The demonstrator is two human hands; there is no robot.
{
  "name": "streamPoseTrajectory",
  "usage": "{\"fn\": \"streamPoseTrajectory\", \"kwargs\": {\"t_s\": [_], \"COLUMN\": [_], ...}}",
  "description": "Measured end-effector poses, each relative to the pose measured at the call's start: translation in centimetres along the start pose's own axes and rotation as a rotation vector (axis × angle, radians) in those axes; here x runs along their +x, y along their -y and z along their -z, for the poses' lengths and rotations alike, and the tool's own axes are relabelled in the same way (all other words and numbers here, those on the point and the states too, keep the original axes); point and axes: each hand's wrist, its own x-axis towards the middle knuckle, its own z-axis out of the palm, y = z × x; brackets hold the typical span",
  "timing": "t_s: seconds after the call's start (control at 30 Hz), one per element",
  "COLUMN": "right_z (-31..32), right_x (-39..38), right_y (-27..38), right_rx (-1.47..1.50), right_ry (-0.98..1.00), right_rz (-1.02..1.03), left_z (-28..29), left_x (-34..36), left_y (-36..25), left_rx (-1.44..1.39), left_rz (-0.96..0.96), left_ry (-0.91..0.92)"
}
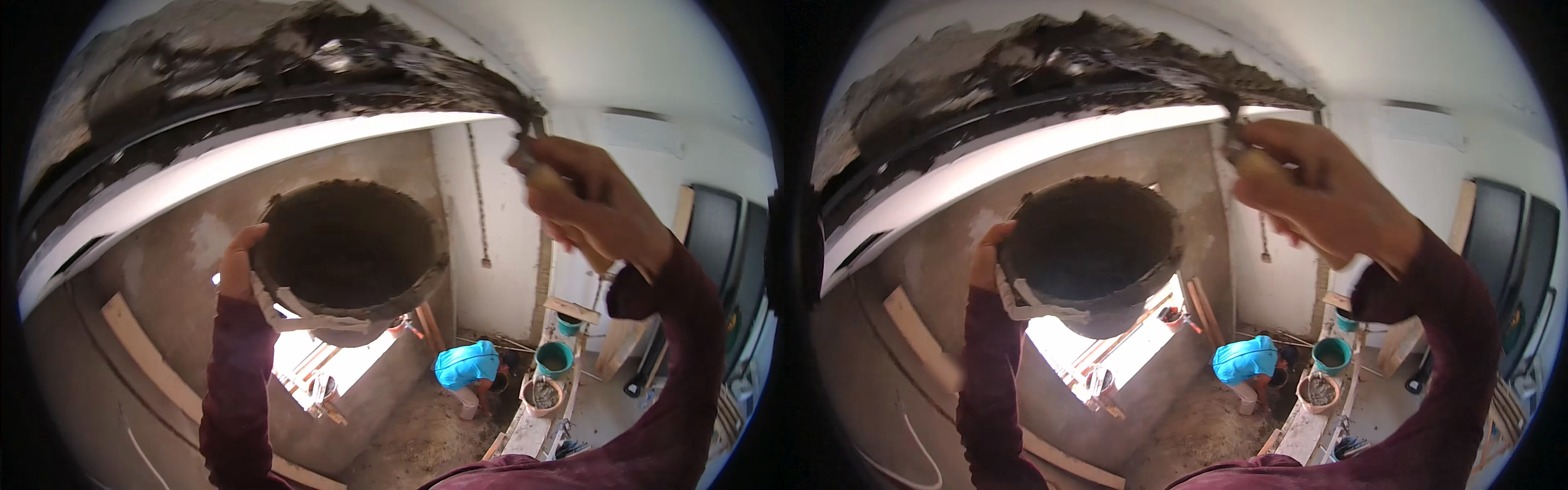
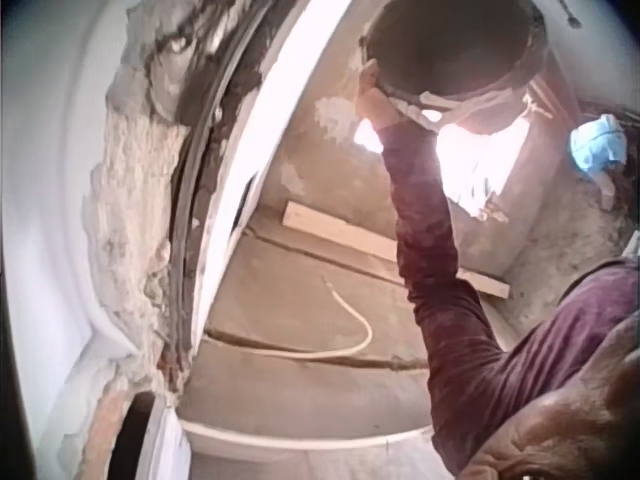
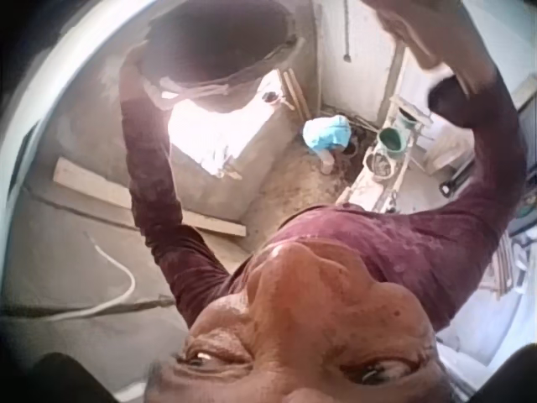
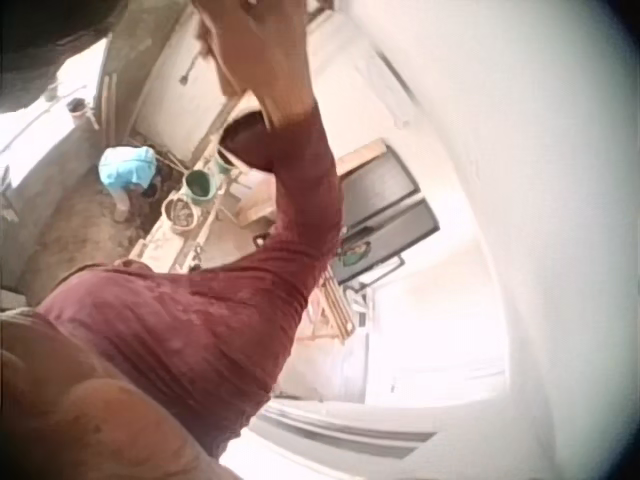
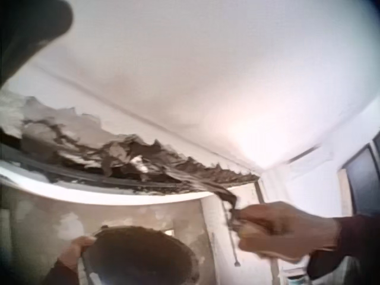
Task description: The person applies mortar to the upper interior edge of a window frame using a trowel while holding a bucket of mortar.
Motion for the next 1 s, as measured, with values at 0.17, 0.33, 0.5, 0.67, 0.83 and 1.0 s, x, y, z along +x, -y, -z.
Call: {"fn": "streamPoseTrajectory", "kwargs": {"t_s": [0.17,0.33,0.5,0.67,0.83,1.0], "right_z": [0.0,-2.6,-7.1,-11.6,-12.9,-11.2], "right_x": [-4.0,-0.5,4.9,9.0,10.6,11.9], "right_y": [0.3,-3.5,-5.2,-6.4,-6.4,-6.0], "right_rx": [-0.246,-0.438,-0.4,-0.438,-0.371,-0.374], "right_ry": [0.043,0.278,0.297,0.046,-0.02,-0.113], "right_rz": [-0.049,0.37,0.559,0.782,0.85,0.973], "left_z": [2.1,1.8,1.1,0.6,1.3,1.7], "left_x": [-3.3,-8.2,-10.5,-11.3,-11.4,-11.2], "left_y": [-0.7,-3.1,-4.5,-6.4,-6.6,-6.5], "left_rx": [0.002,0.115,0.158,0.111,0.156,0.157], "left_rz": [-0.048,-0.074,-0.218,-0.159,-0.202,-0.182], "left_ry": [-0.045,-0.131,-0.168,-0.245,-0.277,-0.255]}}
